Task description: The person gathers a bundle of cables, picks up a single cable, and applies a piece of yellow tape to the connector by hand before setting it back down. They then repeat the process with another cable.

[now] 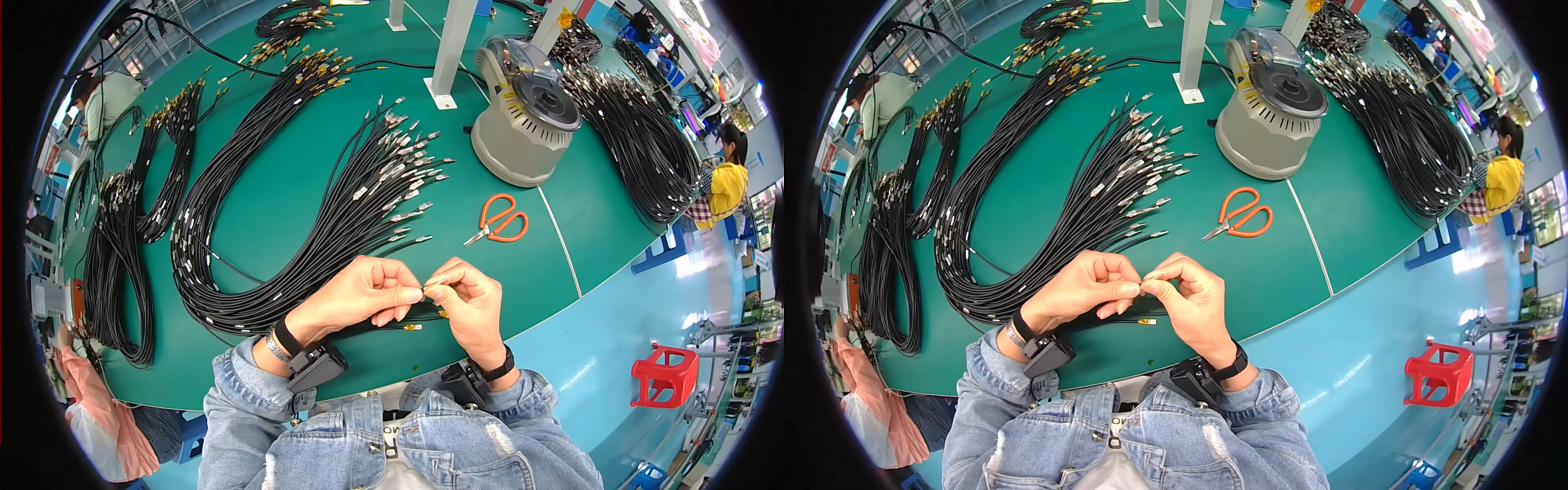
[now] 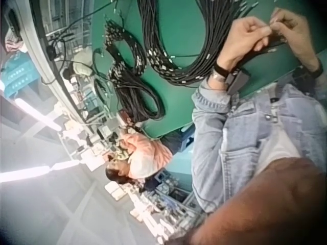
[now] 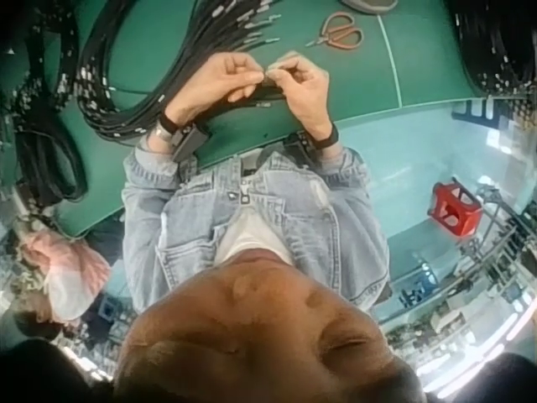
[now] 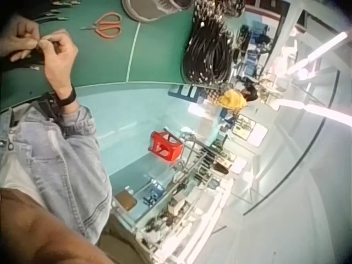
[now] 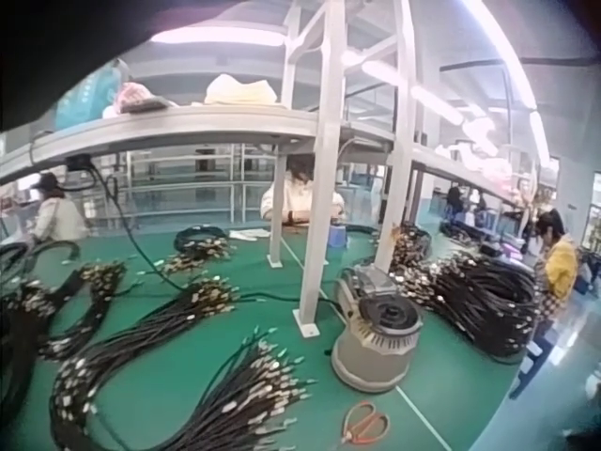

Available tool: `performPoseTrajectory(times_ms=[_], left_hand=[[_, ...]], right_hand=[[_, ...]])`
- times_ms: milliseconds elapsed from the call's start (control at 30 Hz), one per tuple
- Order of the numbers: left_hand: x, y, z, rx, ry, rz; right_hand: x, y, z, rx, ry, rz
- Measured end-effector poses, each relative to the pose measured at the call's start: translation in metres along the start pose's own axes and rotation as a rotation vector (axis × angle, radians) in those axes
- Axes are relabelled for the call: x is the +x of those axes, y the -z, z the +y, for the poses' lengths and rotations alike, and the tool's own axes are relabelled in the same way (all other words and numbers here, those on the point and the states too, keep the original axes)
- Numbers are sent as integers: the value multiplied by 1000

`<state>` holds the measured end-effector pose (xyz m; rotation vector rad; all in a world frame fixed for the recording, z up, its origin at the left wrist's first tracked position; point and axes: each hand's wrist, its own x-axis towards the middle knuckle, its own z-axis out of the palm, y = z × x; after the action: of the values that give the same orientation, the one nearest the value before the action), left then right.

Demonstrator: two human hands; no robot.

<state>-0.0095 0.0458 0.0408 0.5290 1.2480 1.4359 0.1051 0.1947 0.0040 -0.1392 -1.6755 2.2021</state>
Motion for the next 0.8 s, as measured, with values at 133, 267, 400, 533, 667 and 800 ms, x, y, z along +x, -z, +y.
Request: performPoseTrajectory(times_ms=[133, 267, 400, 533, 667, 800], left_hand=[[-3, 6, 0, 12, -28, -4], [1, 4, -3, 172, -171, 95], [11, -3, -24, 730, -446, 249], [12, -3, -31, 1129, -594, 331], [15, 4, -26, 1314, -594, 554], [18, 15, -29, 1536, -566, 682]], right_hand=[[2, 6, -1, -26, -12, -73], [17, 18, -10, -144, -45, -138], [47, 49, -37, -314, -9, 182], [98, 66, -58, -121, -10, 280], [141, 70, -63, -3, -98, 359], [171, 68, -57, 83, -72, 446]])
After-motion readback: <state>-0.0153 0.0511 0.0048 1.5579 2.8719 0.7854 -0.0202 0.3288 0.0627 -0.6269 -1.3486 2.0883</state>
